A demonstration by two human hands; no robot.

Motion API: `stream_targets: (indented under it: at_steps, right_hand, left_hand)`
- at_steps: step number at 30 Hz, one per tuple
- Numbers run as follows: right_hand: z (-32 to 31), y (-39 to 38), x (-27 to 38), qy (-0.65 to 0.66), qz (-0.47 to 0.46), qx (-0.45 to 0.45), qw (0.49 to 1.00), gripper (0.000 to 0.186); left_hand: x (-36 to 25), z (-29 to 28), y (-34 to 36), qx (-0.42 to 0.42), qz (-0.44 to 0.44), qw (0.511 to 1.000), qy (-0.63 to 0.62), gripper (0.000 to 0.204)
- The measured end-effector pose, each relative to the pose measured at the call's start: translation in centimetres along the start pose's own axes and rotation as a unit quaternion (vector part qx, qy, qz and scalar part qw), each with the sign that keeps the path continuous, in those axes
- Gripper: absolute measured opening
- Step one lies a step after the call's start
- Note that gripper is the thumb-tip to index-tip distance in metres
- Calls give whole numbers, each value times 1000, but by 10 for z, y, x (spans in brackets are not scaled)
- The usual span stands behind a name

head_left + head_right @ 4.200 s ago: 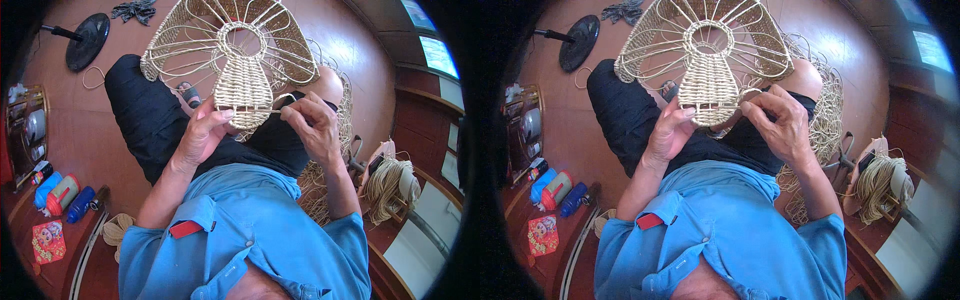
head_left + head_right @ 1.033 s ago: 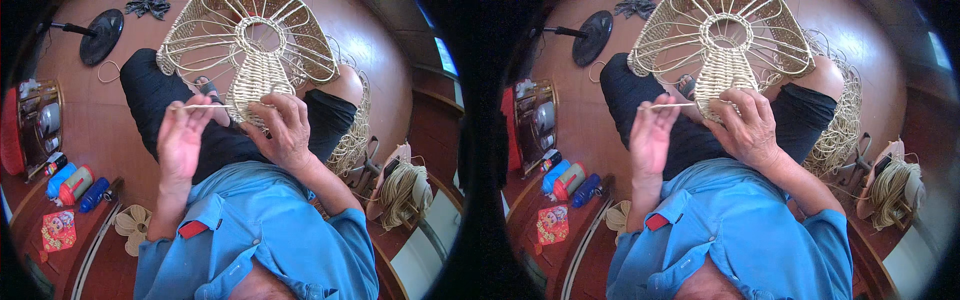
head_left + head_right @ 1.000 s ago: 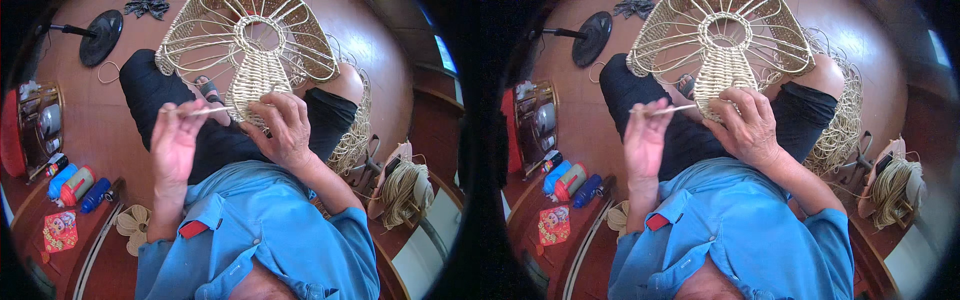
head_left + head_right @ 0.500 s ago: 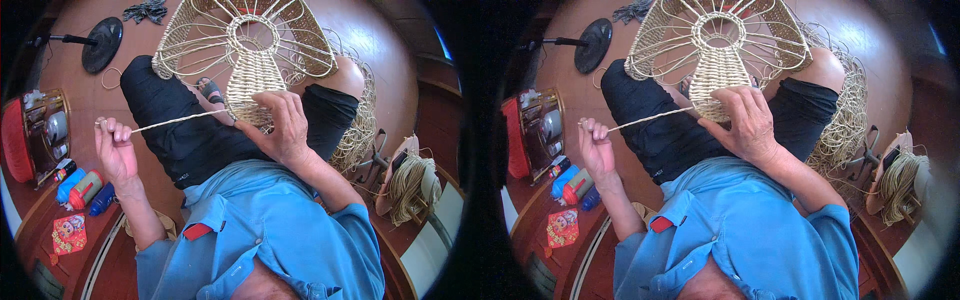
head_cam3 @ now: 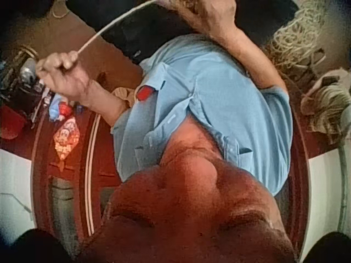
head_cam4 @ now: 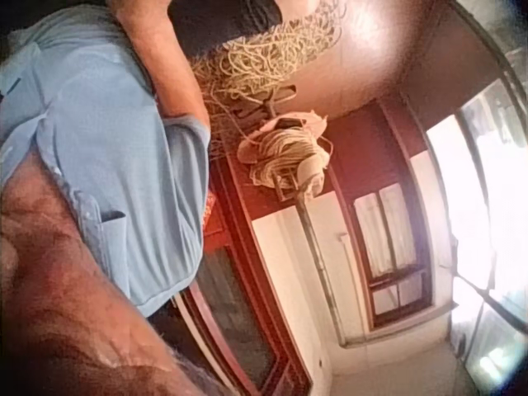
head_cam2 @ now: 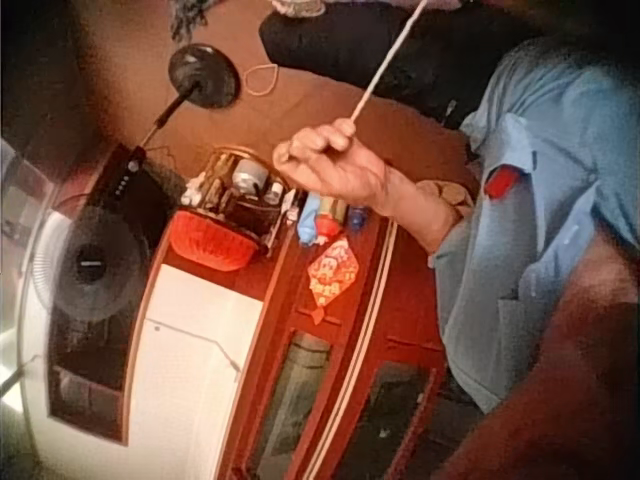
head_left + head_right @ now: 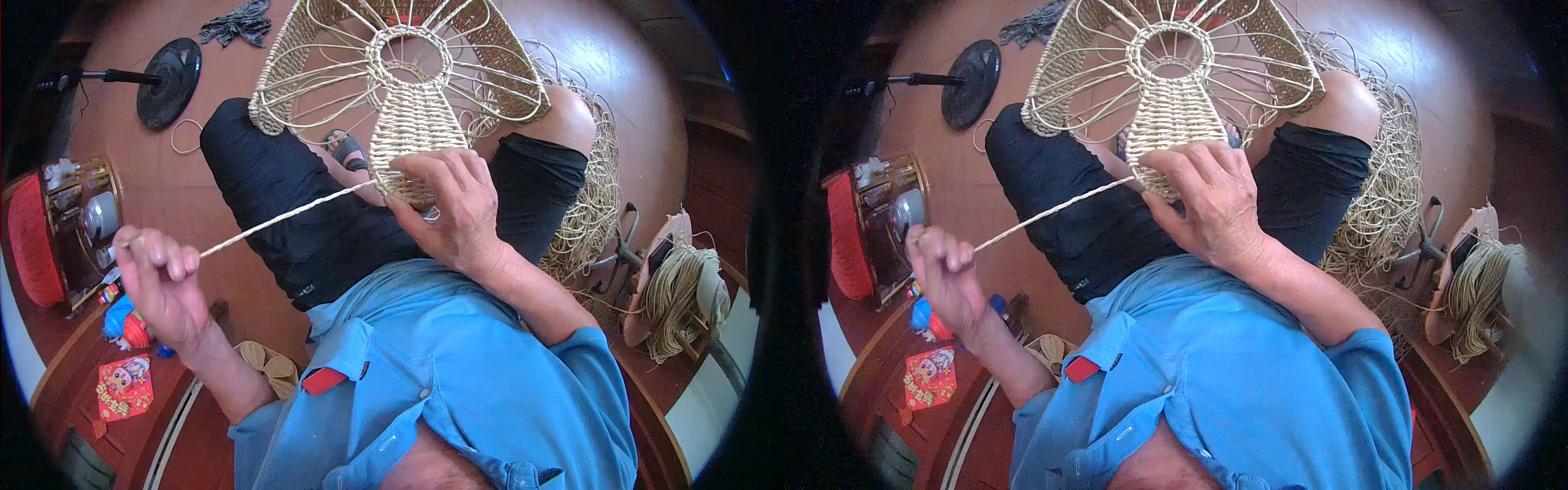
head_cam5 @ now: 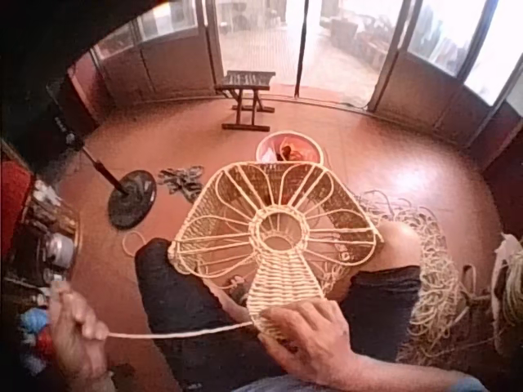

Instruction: Weaving a straw fan or decorative object by hand using reeds.

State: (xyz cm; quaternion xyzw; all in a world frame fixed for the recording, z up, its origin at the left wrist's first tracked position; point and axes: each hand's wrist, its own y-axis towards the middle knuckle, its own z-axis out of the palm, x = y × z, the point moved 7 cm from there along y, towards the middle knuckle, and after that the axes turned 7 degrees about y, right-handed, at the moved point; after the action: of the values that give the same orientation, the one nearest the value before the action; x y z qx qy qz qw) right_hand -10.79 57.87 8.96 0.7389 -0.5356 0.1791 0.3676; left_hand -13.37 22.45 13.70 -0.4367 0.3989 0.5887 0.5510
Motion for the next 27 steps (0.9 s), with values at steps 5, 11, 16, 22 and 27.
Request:
stream_targets:
  at_steps: [5,11,16,22,27]
  right_hand:
    - [1,11,16,-23,25,38,999,35]
    - [9,25,13,-5,37,24,999,29]
    - [7,27,-8,101,114,-7,988,20]
    - [1,21,-22,148,164,-6,975,15]
    - [-3,19,-25,122,147,8,982,16]
  left_hand:
    - [-49,64,5,61,88,994,37,18]
    - [-63,151,21,258,71,964,12,18]
    - [-42,157,45,126,186,957,181,15]
    - [49,144,21,111,53,899,421,9]
    - [101,168,-21,184,195,840,472,26]
